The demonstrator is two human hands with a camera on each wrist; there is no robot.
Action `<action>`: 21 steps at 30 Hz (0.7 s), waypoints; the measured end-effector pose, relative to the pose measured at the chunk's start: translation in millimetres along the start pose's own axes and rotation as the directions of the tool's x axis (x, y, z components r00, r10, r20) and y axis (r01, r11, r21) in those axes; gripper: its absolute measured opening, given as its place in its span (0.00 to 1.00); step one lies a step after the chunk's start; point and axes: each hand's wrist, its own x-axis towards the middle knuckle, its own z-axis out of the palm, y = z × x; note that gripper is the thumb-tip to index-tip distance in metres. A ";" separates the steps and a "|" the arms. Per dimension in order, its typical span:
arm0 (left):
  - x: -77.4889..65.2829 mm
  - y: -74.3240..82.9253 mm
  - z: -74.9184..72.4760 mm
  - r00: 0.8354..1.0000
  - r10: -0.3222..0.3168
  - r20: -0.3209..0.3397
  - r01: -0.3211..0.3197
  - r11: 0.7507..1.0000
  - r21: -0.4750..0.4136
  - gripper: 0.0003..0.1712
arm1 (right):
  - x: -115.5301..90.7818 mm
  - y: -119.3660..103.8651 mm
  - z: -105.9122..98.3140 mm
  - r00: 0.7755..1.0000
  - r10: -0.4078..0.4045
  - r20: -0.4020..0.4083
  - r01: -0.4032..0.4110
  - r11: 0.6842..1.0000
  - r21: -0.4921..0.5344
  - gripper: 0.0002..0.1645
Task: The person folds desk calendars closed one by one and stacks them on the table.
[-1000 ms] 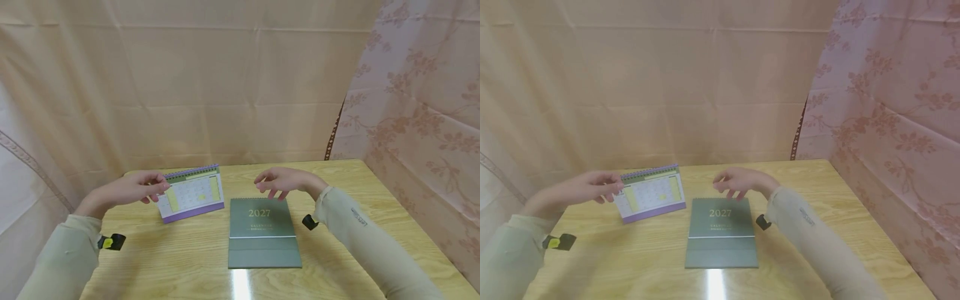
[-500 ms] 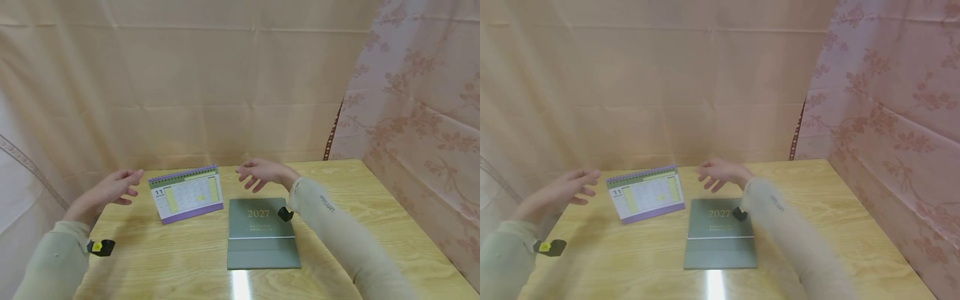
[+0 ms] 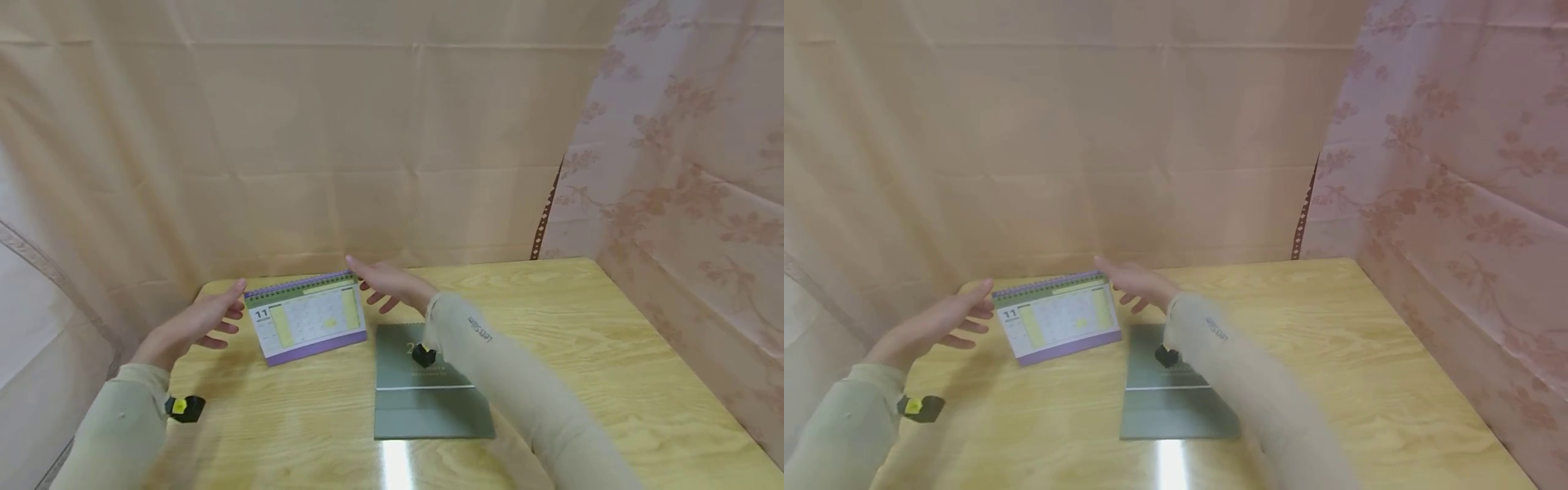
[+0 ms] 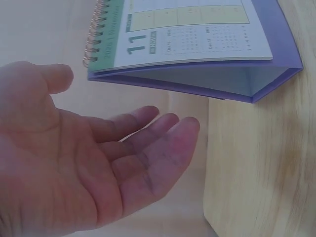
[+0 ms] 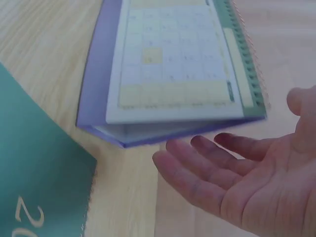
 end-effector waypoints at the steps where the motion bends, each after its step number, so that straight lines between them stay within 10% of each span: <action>1: 0.3 -0.1 1.1 1.000 -0.005 -0.001 0.005 1.000 -0.001 0.63 | 0.8 -1.7 4.1 1.000 0.005 -0.005 -0.005 1.000 -0.009 0.53; 21: 7.5 0.7 14.3 1.000 -0.012 -0.003 0.012 0.999 -0.038 0.53 | 5.5 -6.4 24.7 0.993 0.092 -0.069 -0.095 0.995 -0.043 0.56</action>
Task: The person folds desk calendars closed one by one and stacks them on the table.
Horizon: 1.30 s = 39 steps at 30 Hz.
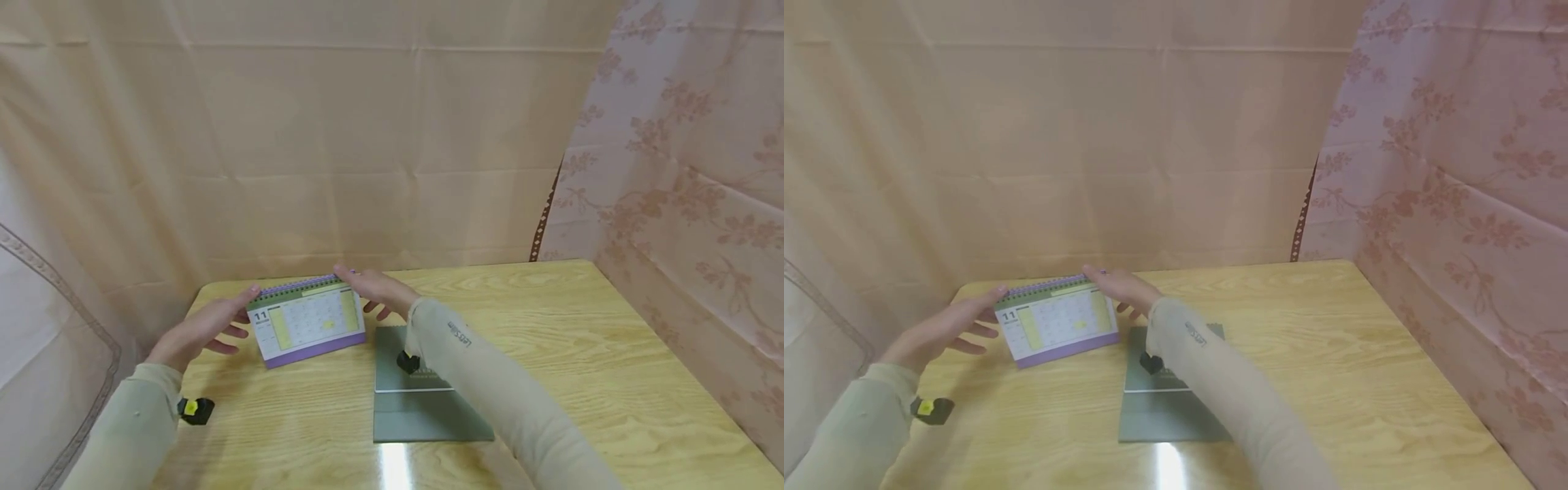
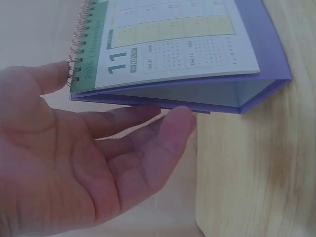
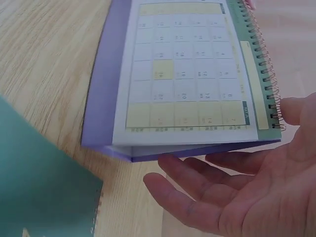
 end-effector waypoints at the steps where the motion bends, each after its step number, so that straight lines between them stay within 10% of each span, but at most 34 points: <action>1: 0.0 0.0 0.9 1.000 -0.001 -0.003 0.001 1.000 0.000 0.53 | -0.6 0.3 -0.2 1.000 -0.001 0.007 0.001 1.000 0.016 0.55; 39: 2.8 -3.7 -1.0 1.000 -0.014 -0.004 0.014 1.000 -0.014 0.55 | -2.7 4.1 11.2 1.000 -0.006 -0.029 0.011 0.982 0.187 0.48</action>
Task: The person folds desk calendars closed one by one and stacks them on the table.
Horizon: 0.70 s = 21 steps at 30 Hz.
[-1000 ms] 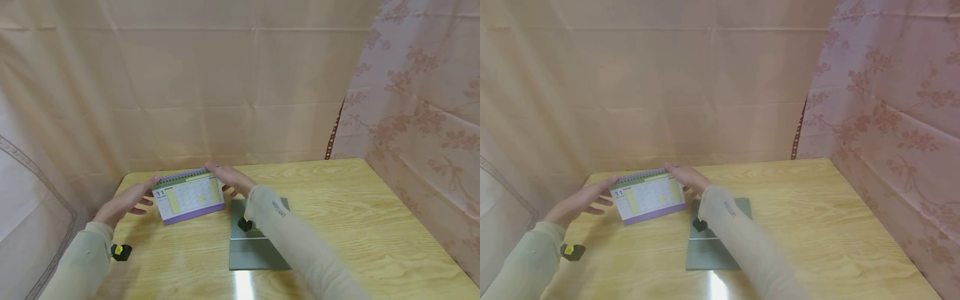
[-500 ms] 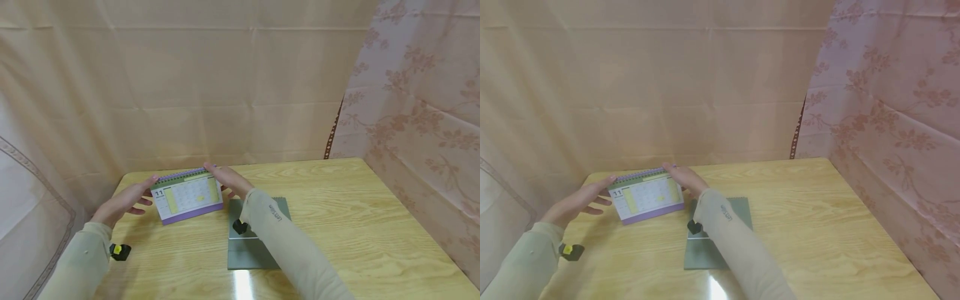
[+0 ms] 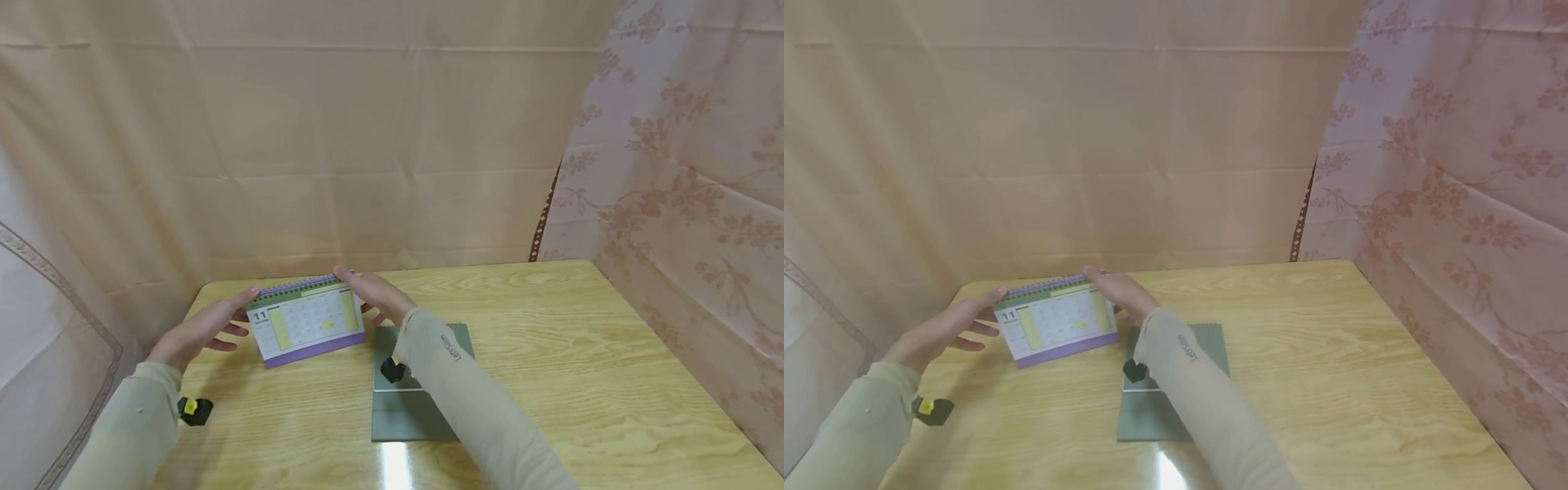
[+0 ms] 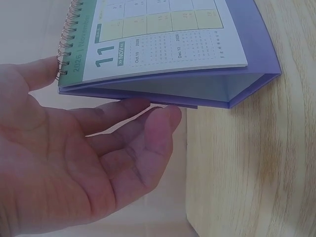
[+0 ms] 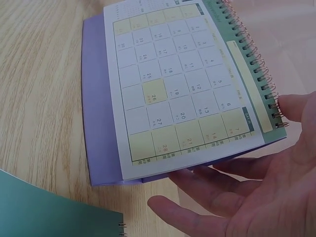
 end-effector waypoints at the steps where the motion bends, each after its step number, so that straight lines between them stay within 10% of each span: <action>1: 0.0 0.1 0.1 1.000 -0.003 0.000 0.003 1.000 -0.003 0.55 | -0.3 0.3 -0.6 1.000 -0.002 0.004 0.002 1.000 -0.001 0.47; 21: 4.0 -2.0 -0.4 1.000 -0.018 0.005 0.019 0.997 -0.081 0.55 | 0.6 4.2 -4.8 0.999 0.003 0.045 -0.006 0.998 0.066 0.39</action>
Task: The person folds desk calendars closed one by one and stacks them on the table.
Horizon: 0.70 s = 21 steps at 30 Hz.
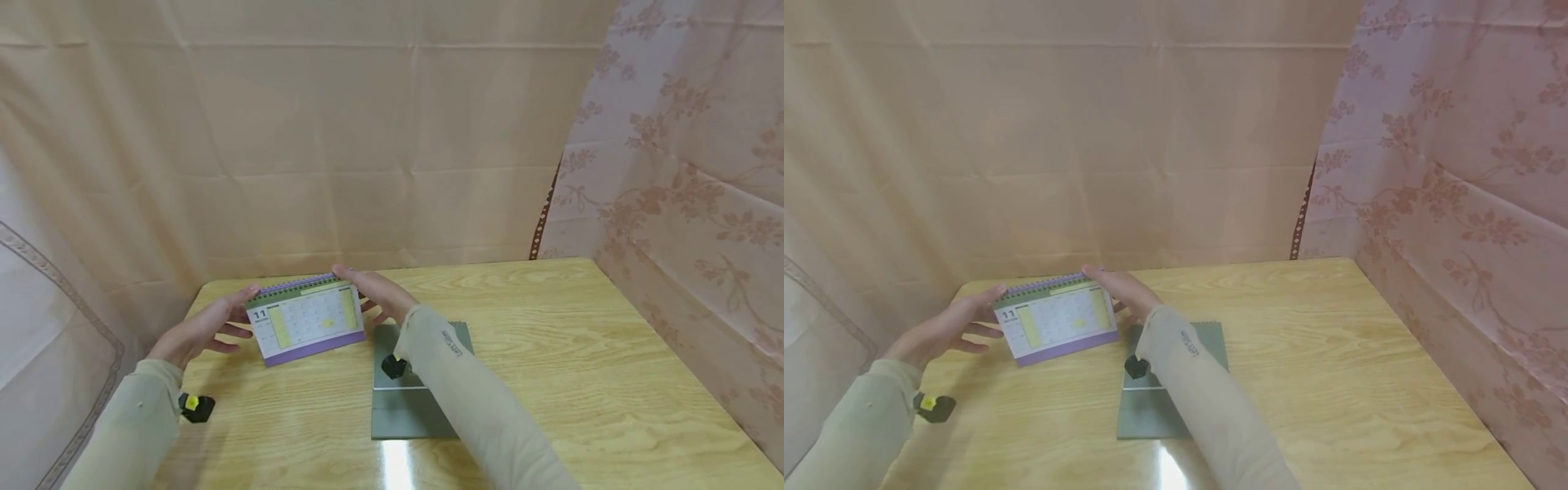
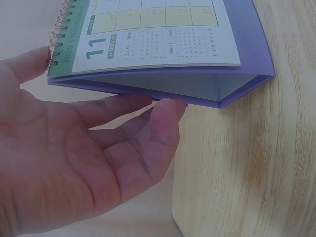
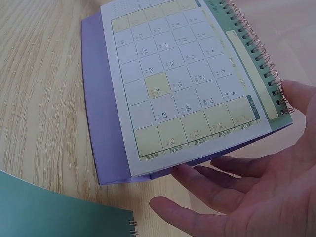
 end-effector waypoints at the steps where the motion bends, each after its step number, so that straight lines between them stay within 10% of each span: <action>1: 0.1 -0.5 0.2 1.000 0.003 0.002 -0.003 1.000 -0.003 0.55 | 0.2 0.5 0.0 1.000 0.002 0.001 -0.002 1.000 0.000 0.39; 21: 1.3 -1.8 0.4 1.000 -0.010 0.004 0.010 1.000 0.025 0.56 | 2.6 1.5 -2.7 0.999 0.008 0.036 -0.010 0.998 0.057 0.40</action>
